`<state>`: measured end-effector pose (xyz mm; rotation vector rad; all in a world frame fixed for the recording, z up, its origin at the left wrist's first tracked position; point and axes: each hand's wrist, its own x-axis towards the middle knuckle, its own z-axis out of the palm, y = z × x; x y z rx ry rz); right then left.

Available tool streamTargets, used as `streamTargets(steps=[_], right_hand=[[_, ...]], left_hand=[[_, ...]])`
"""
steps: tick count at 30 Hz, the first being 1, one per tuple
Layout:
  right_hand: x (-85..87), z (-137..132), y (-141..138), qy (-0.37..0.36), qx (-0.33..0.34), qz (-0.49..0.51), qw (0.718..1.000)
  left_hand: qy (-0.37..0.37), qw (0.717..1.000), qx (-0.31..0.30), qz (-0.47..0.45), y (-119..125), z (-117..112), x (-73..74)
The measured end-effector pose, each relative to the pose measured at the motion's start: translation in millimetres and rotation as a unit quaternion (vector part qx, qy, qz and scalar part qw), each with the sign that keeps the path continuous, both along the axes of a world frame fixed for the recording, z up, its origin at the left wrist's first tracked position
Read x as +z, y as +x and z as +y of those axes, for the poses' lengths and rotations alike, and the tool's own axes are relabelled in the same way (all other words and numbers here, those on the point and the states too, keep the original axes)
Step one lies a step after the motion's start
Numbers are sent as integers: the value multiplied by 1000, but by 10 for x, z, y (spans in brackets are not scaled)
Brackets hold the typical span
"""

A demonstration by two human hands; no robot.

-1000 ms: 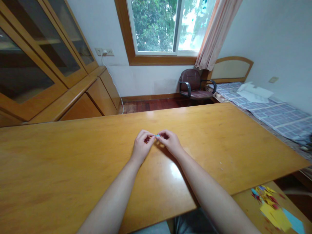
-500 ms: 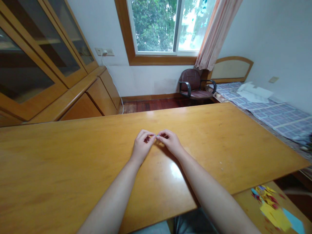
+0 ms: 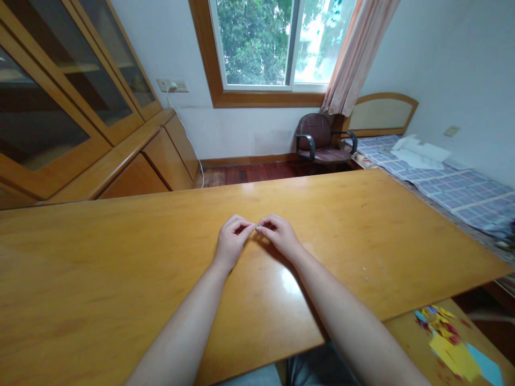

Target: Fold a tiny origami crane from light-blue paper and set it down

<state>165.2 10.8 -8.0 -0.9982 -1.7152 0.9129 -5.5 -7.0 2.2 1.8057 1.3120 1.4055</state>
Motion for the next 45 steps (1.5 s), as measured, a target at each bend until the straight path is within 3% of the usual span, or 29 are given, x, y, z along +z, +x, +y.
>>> streamTargets(steps=[18, 35, 45], right_hand=[[-3, -5, -17, -49, -16, 46, 998], [24, -20, -18, -39, -11, 51, 998], [-44, -1, -34, -100, -28, 101, 989]], left_hand=[[-32, 999, -11, -19, 27, 27, -15], [-41, 999, -13, -27, 13, 52, -58], [-78, 995, -8, -66, 14, 65, -34]])
